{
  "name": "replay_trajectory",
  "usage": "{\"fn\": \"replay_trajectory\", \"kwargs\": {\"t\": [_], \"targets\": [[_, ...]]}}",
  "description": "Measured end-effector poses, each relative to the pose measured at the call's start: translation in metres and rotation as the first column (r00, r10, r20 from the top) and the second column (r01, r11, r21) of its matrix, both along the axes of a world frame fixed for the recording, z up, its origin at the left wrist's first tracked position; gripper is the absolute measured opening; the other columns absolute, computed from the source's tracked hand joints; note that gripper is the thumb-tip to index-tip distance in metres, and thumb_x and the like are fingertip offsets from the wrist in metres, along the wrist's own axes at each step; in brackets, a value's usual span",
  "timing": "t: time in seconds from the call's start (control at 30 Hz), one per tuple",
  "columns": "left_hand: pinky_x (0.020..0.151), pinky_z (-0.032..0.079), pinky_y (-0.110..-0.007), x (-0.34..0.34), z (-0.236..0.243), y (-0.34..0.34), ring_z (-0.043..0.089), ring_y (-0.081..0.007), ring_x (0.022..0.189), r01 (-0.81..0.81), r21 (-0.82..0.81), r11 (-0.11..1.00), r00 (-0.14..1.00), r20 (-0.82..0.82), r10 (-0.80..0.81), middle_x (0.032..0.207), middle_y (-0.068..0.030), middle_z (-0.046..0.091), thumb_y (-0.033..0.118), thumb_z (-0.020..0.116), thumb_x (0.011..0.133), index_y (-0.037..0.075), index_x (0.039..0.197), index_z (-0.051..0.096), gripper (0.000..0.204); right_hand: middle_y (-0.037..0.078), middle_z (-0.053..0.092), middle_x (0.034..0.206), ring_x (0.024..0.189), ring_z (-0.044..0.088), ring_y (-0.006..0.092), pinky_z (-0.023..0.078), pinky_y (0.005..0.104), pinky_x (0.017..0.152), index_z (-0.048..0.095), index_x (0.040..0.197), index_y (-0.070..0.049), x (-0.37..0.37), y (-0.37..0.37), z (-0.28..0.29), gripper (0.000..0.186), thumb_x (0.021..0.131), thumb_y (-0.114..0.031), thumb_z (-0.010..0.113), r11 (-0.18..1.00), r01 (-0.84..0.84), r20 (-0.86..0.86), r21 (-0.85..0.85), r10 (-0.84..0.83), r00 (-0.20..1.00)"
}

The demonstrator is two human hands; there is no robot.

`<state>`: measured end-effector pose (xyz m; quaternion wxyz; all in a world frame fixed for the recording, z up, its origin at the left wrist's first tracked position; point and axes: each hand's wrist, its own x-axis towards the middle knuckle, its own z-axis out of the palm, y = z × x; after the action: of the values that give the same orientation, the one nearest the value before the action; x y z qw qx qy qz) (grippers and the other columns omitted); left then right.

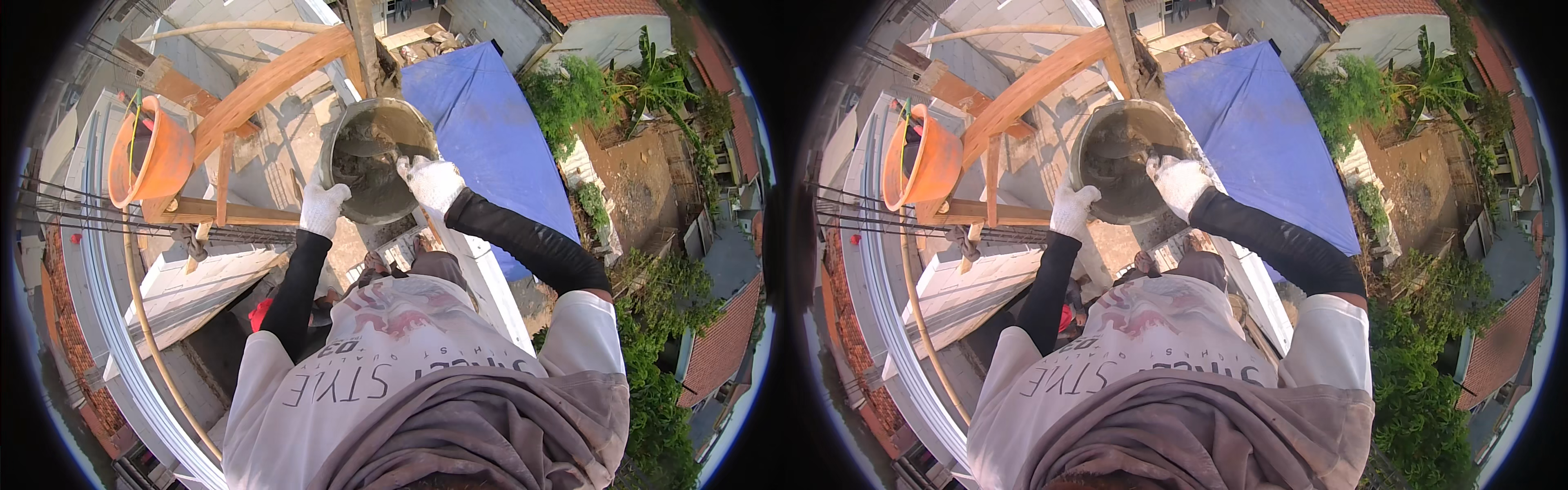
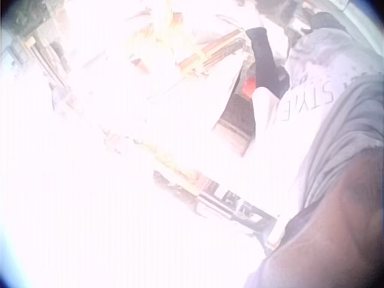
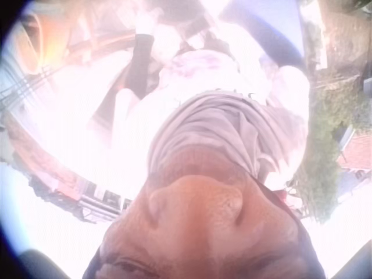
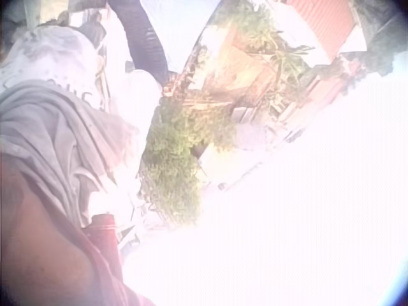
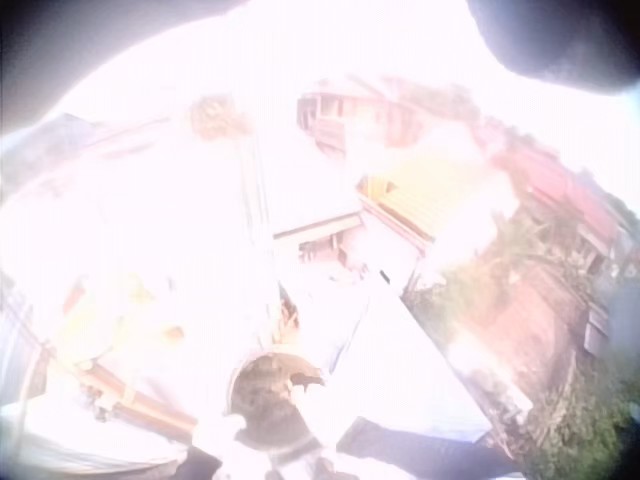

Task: The person scoops wet cement from a bucket using a trowel and applies it to a vertical wall surface. They repeatedly smooth the cement along the wall edge, working in a linear fashion while standing on a narrow ledge.

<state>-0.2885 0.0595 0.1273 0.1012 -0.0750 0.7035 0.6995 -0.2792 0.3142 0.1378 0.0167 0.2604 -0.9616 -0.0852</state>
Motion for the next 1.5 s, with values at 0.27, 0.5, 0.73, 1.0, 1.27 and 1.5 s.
{"fn": "replay_trajectory", "kwargs": {"t": [0.27,0.5,0.73,1.0,1.27,1.5], "targets": [[0.073,0.054,-0.028,-0.002,0.005,-0.004,0.062,-0.0126,0.082,-0.059,0.019,0.998,0.991,-0.120,0.061,0.104,-0.0051,0.068,-0.003,0.064,0.081,0.000,0.150,0.053,0.070,0.012,0.070,0.098,0.077,0.075,0.0301,0.058,0.0461,0.054,0.059,0.127,-0.007,-0.024,0.004,0.004,0.029,0.101,-0.018,0.055,0.999,-0.043,-0.023,-0.012,0.042,0.999],[0.077,0.056,-0.028,0.002,0.022,-0.008,0.065,-0.0129,0.087,-0.134,-0.058,0.989,0.971,-0.206,0.120,0.107,-0.0055,0.069,-0.004,0.063,0.081,-0.001,0.150,0.052,0.070,0.014,0.071,0.102,0.075,0.075,0.0286,0.059,0.0437,0.055,0.057,0.136,-0.004,-0.056,0.001,0.016,0.038,0.101,-0.019,0.055,0.994,-0.011,-0.091,-0.108,0.001,0.996],[0.095,0.054,-0.029,0.010,0.012,-0.020,0.067,-0.0165,0.110,-0.200,-0.085,0.976,0.976,-0.109,0.191,0.127,-0.0115,0.070,-0.004,0.062,0.080,-0.002,0.152,0.052,0.072,0.014,0.075,0.099,0.079,0.077,0.0289,0.060,0.0415,0.061,0.065,0.124,-0.005,-0.059,-0.032,0.034,0.029,0.099,-0.016,0.057,0.994,-0.008,-0.099,-0.110,-0.003,0.995],[0.078,0.054,-0.028,0.013,-0.016,-0.021,0.062,-0.0123,0.086,-0.349,-0.075,0.934,0.902,-0.298,0.313,0.105,-0.0034,0.070,-0.004,0.063,0.082,0.000,0.139,0.060,0.057,0.014,0.074,0.093,0.077,0.078,0.0295,0.059,0.0464,0.054,0.062,0.126,-0.007,-0.072,-0.046,0.028,0.028,0.100,-0.017,0.058,0.989,-0.042,-0.122,-0.139,0.025,0.992],[0.082,0.054,-0.032,0.026,-0.002,-0.025,0.066,-0.0189,0.087,-0.332,-0.174,0.927,0.922,-0.267,0.280,0.114,-0.0156,0.072,0.002,0.065,0.082,-0.002,0.152,0.052,0.072,0.015,0.079,0.102,0.085,0.079,0.0287,0.061,0.0442,0.062,0.070,0.111,-0.009,-0.090,-0.059,0.071,0.019,0.103,-0.021,0.057,1.000,0.001,0.023,0.021,-0.002,1.000],[0.112,0.046,-0.034,0.033,0.020,-0.029,0.063,-0.0291,0.133,-0.250,-0.283,0.926,0.935,-0.318,0.156,0.145,-0.0236,0.064,-0.001,0.061,0.079,-0.001,0.154,0.052,0.075,0.017,0.077,0.098,0.081,0.076,0.0316,0.060,0.0453,0.072,0.066,0.126,-0.002,-0.092,-0.020,0.003,0.055,0.103,-0.052,0.059,0.949,0.233,0.733,-0.213,-0.003,0.680]]}}
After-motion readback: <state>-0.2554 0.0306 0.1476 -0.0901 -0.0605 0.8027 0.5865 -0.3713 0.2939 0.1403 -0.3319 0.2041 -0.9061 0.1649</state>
